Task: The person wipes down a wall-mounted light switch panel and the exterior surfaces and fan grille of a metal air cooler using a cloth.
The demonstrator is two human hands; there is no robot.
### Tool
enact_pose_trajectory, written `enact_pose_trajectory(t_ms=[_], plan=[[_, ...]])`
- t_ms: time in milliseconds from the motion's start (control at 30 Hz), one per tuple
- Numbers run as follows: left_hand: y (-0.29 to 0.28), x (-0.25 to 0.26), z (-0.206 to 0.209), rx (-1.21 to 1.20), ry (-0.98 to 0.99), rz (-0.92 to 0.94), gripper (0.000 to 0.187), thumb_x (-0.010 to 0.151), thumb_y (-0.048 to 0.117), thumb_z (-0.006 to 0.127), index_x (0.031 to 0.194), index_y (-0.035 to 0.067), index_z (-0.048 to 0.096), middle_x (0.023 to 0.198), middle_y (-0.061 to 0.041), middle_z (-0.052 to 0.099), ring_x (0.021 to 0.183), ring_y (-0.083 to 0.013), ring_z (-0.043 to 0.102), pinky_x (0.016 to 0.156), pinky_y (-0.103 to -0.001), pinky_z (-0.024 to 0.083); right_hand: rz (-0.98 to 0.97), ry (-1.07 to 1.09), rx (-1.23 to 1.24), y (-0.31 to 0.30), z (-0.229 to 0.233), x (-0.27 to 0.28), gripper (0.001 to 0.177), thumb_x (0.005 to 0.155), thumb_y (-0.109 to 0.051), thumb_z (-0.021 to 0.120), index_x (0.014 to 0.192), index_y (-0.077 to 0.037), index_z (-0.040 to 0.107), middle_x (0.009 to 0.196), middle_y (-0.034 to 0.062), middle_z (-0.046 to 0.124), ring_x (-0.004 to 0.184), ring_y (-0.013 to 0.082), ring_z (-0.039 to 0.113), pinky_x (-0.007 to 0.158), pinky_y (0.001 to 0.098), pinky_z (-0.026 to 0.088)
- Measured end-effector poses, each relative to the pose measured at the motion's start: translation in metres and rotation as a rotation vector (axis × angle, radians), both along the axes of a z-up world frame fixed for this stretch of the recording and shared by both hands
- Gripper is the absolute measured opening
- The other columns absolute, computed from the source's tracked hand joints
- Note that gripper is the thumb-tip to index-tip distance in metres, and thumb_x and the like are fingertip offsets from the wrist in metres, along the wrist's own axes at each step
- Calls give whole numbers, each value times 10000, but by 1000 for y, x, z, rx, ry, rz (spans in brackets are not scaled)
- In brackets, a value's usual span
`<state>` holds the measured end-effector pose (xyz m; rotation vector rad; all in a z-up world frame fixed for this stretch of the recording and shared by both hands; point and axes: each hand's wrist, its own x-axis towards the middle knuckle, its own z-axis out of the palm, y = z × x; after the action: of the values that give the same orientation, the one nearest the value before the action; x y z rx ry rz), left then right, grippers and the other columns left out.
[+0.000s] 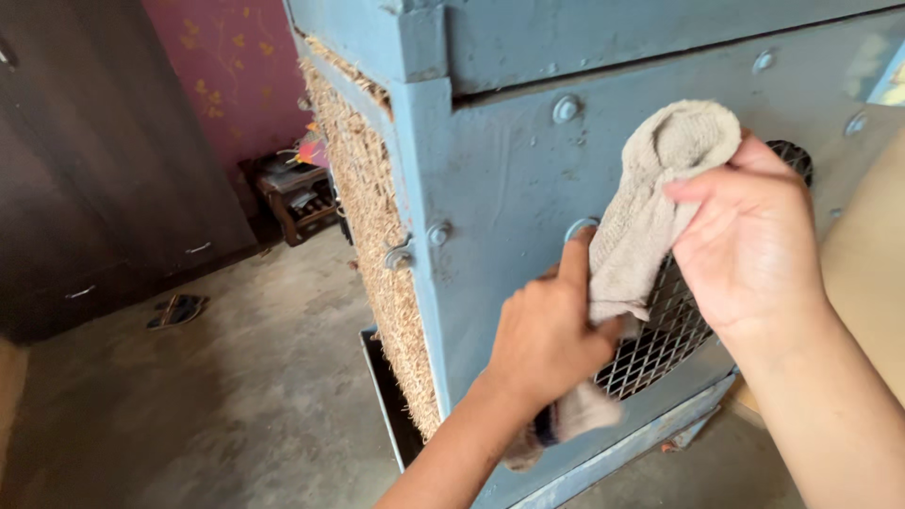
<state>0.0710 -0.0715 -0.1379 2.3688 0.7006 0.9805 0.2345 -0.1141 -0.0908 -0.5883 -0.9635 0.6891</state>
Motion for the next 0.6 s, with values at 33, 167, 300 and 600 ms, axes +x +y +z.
enact_pose_trajectory(t_ms=[33, 167, 300, 600], plan=[[2, 1, 3, -50, 6, 39, 951, 755, 280, 791, 1554, 78, 319, 1143, -293, 681, 955, -422, 717, 838, -471, 556, -29, 23, 13, -1, 5, 3, 304, 822, 86, 573, 1108, -10, 607, 1136, 116, 671, 1112, 240, 664, 1016, 357, 539], [8, 2, 23, -202, -188, 64, 856, 681, 223, 760, 1484, 149, 473, 994, -277, 759, 908, -384, 754, 826, -431, 574, -882, -667, -532, 7, 15, 18, 276, 962, -192, 697, 1139, 17, 658, 1106, 180, 690, 1070, 353, 642, 940, 452, 508], [5, 5, 48, 142, -455, -25, 904, 635, 200, 798, 1468, 72, 472, 1218, -249, 606, 1099, -402, 658, 932, -426, 555, -1200, -1141, -58, 20, 17, 35, 475, 919, -283, 738, 1256, 24, 607, 1243, 250, 578, 1171, 372, 560, 988, 486, 461], [12, 38, 53, 782, -458, 814, 788, 658, 231, 811, 1392, 142, 537, 1475, -291, 428, 1365, -485, 433, 1125, -581, 325, -1080, -1458, 438, 90, 73, 156, 521, 1112, -367, 496, 1506, -27, 491, 1555, 184, 485, 1484, 380, 434, 1245, 514, 291]])
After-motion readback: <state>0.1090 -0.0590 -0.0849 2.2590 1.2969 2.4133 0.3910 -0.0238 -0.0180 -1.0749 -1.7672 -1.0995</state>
